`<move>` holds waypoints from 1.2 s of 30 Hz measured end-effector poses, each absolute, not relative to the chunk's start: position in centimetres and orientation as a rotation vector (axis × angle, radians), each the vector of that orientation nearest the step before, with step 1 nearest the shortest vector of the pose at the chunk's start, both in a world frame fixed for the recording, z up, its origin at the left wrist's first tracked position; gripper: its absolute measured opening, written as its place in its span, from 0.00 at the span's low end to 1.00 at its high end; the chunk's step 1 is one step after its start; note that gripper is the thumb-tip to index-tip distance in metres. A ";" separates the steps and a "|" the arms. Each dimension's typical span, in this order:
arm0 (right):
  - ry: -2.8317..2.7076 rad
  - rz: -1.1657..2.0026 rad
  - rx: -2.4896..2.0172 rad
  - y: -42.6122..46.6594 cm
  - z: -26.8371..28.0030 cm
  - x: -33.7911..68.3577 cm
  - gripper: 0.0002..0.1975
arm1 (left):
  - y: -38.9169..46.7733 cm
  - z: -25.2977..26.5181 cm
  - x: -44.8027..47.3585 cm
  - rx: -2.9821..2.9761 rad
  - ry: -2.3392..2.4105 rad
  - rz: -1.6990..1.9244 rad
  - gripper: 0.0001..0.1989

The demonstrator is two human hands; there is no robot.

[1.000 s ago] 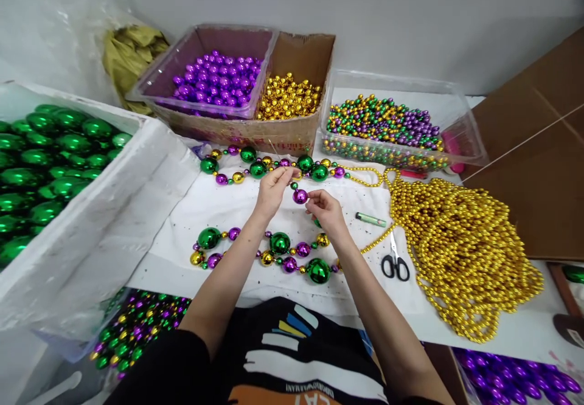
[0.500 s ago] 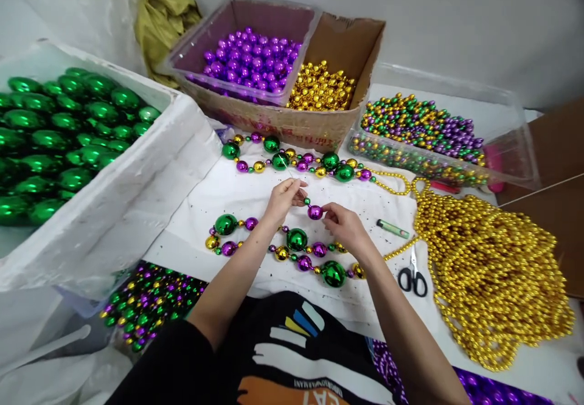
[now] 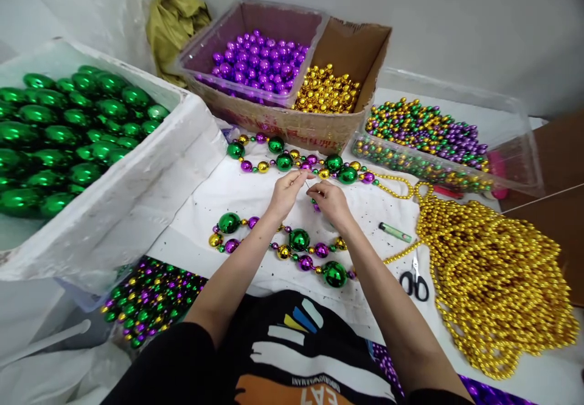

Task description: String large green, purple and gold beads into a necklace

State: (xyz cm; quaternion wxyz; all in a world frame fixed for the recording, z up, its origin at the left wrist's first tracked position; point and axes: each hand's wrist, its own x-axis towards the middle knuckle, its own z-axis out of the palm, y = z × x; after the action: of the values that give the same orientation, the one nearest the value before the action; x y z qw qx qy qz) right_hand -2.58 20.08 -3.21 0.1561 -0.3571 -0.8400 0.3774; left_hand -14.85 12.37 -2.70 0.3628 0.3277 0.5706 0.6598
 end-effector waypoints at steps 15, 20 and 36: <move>-1.390 1.728 -0.917 19.8 -1.3 -0.2 0.10 | 13.3 -3.1 -11.0 0.742 1.064 1.542 0.24; -1.228 1.721 -0.873 20.1 -0.7 1.0 0.09 | 13.3 -2.7 -10.5 0.845 1.140 1.380 0.20; -1.121 1.499 -0.901 22.7 0.8 5.8 0.12 | 12.5 -1.7 -11.6 1.094 1.271 0.991 0.10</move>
State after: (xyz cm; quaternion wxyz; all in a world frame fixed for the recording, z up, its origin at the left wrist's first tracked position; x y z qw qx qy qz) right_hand 5.84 22.66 0.77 0.5072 -0.3739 -0.4649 0.6219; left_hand -11.55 12.46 -1.69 0.5621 0.4645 0.5396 0.4209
